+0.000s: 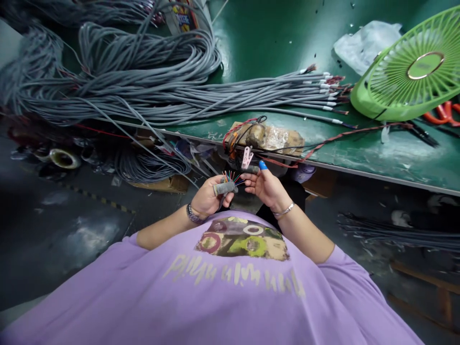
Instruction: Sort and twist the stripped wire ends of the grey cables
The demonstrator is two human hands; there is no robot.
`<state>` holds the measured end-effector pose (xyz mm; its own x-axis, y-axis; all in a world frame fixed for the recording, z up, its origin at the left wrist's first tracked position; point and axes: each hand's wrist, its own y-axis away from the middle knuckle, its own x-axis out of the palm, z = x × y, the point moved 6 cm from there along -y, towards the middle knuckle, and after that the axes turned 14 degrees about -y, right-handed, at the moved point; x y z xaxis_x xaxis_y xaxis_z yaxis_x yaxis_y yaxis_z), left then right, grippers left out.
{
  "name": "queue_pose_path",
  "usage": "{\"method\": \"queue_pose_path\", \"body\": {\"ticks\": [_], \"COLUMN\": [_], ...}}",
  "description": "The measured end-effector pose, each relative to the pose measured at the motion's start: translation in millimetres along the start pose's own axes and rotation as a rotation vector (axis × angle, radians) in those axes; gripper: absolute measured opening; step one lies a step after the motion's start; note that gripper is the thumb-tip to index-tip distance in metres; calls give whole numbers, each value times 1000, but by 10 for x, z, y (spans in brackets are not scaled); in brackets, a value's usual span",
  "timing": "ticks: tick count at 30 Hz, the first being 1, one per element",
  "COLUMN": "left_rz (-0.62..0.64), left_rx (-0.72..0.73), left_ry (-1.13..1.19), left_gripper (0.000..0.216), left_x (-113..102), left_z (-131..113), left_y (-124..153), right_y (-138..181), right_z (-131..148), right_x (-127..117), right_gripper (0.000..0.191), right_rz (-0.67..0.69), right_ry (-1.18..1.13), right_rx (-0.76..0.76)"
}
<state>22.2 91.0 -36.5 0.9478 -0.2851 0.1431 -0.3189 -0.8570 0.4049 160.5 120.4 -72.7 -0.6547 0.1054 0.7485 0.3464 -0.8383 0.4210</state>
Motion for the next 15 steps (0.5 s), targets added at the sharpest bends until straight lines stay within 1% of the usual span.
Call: {"method": "queue_pose_path", "body": {"ticks": [3,5,6,9,10,11,12,15], "left_rz": [48,57,57,41,36,35,34,32], "left_rx": [9,15,13,0,-3,-4,-4,-7], "left_ry": [24,29,25,1,-3,-5,-5,-2], "left_gripper": [35,36,36,38,38,38,38,39], "left_x": [65,89,94,90,88,89,92,105], "left_z": [-52,-72,-78,-91,-96,-100,-102,-91], "left_y": [-34,-67,-85,-134,-149,-163,-176,-207], "right_y": [-70,-95,-102,-93,-93,-107,-136,-243], "right_z": [54,101,140,280,303,306,291,205], "right_x": [90,167,188,194,193,194,200,227], "right_gripper": [48,47,46,46,48,51,54,62], "right_rz": [68,95,82,-22,-47,-56,-46,2], "right_ry": [55,87,115,245,273,277,260,161], "right_rx": [46,-11,-87,-406,-475,-502,-485,-314]}}
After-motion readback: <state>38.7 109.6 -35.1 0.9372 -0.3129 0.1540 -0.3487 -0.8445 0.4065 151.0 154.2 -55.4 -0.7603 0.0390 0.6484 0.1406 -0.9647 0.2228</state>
